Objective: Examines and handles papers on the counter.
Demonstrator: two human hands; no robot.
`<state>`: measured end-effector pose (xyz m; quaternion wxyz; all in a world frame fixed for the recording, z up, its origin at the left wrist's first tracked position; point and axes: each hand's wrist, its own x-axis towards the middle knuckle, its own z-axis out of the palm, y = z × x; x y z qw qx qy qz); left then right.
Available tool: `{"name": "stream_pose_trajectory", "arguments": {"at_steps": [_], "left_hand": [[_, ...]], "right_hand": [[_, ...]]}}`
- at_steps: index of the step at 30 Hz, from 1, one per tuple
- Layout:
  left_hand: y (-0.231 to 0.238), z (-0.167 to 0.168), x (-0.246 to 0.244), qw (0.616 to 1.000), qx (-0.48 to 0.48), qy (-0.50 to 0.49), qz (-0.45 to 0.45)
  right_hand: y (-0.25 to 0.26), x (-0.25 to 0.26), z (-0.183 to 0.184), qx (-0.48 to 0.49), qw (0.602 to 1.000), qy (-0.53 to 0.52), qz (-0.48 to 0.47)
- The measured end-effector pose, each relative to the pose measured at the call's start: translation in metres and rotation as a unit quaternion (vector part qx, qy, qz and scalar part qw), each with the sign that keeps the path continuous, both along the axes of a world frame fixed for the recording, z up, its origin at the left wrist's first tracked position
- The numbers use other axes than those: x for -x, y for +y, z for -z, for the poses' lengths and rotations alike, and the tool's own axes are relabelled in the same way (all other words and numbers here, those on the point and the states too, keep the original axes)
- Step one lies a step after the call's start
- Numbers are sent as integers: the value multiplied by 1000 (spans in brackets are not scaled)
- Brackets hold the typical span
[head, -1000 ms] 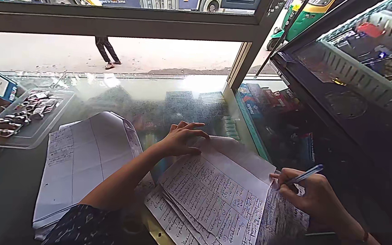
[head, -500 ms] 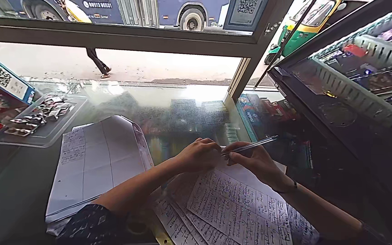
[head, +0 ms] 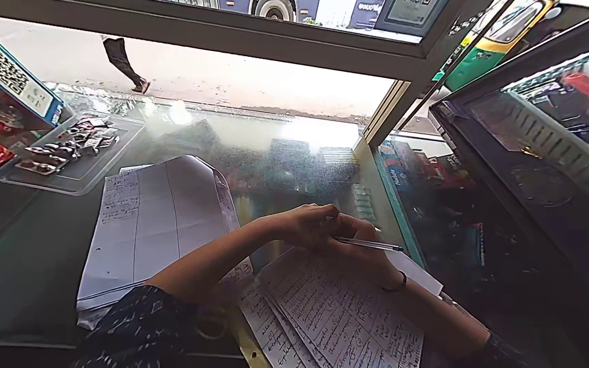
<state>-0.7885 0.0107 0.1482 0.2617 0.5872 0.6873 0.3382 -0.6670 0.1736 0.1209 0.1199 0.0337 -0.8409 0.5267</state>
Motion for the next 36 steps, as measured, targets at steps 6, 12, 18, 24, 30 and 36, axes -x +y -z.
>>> {"name": "stream_pose_trajectory", "arguments": {"at_steps": [6, 12, 18, 24, 30, 36], "left_hand": [[-6, -1, 9, 1000, 7, 19, 3], [-6, 3, 12, 1000, -13, 2, -1], [-6, 1, 13, 1000, 6, 1, -1], [-5, -1, 11, 1000, 16, 15, -8], [-6, -1, 11, 1000, 11, 17, -4], [-6, -2, 10, 1000, 11, 15, -7]], "right_hand": [[-1, -5, 3, -63, 998, 25, 14], [-4, -3, 2, -62, 998, 20, 15], [0, -3, -1, -60, 998, 2, 9], [1, -4, 2, -60, 998, 5, 16], [1, -4, 2, -56, 998, 4, 23], [-1, -5, 1, -79, 996, 0, 28]]}}
